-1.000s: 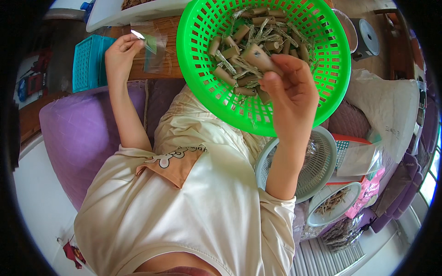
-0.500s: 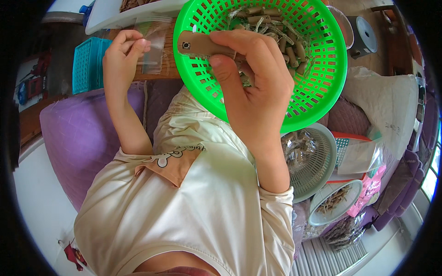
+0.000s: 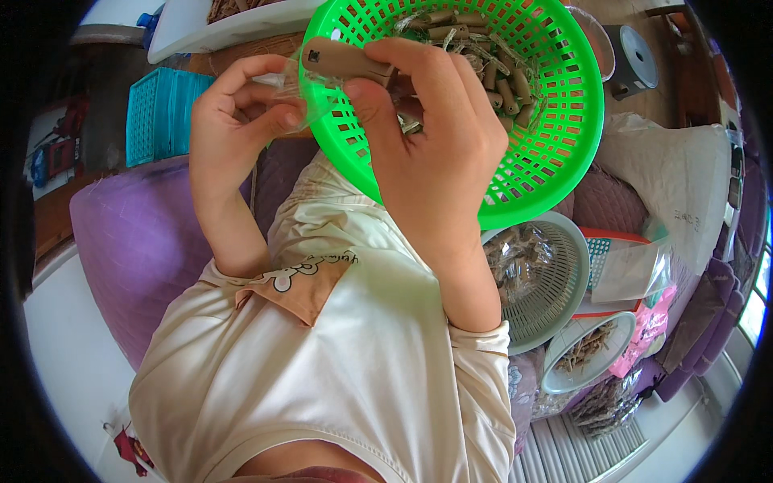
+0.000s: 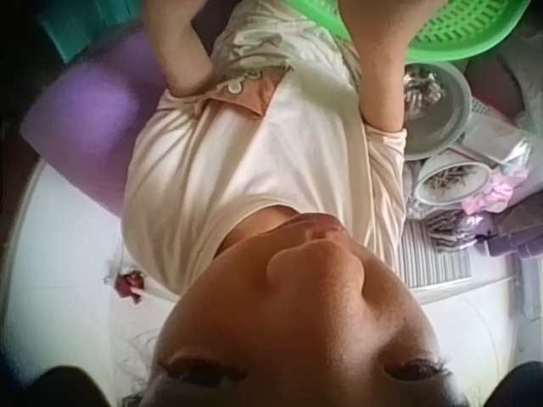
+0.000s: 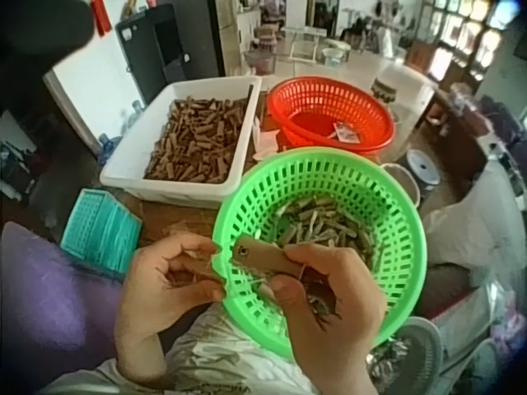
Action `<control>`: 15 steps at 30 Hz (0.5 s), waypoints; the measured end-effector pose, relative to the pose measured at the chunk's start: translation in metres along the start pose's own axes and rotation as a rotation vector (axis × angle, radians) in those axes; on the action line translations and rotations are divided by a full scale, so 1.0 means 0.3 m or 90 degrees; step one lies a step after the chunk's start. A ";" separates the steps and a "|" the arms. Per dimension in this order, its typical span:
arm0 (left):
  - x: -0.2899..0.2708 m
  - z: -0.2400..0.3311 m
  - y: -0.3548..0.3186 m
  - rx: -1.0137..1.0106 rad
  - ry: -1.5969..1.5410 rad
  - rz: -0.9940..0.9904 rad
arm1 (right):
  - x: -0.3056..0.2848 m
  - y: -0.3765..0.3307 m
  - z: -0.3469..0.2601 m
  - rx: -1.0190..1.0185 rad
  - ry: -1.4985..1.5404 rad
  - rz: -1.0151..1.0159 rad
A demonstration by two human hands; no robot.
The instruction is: The person transfers cylindrical items by hand from a green basket into small plastic bags.
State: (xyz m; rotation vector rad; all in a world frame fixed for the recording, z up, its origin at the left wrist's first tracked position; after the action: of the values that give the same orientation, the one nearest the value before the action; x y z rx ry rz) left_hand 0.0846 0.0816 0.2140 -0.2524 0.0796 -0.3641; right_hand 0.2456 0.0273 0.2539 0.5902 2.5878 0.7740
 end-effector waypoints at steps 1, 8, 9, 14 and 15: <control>0.011 0.007 -0.003 0.018 0.010 -0.010 | 0.002 -0.002 0.009 0.035 0.016 -0.022; 0.035 -0.014 -0.016 -0.016 0.006 -0.040 | 0.010 -0.010 0.045 0.212 0.191 -0.102; 0.038 -0.009 -0.018 -0.010 0.003 -0.034 | 0.006 -0.010 0.045 0.213 0.187 -0.108; 0.043 0.013 -0.030 0.031 0.045 0.008 | -0.027 -0.008 0.044 0.266 0.214 -0.073; 0.041 0.023 -0.035 0.047 0.036 0.030 | -0.035 -0.008 0.046 0.275 0.210 -0.087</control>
State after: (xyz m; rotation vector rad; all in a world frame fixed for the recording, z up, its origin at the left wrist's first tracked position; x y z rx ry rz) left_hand 0.0934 0.0693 0.2231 -0.1665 0.1279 -0.3263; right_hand 0.2601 0.0263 0.2441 0.4227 3.0927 0.2812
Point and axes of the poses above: each hand's wrist, its own y-axis towards the middle knuckle, its own x-axis out of the palm, z = x × y, the point moved 7 cm from there along y, towards the middle knuckle, and after that the axes turned 11 degrees about -x, right-handed, at the moved point
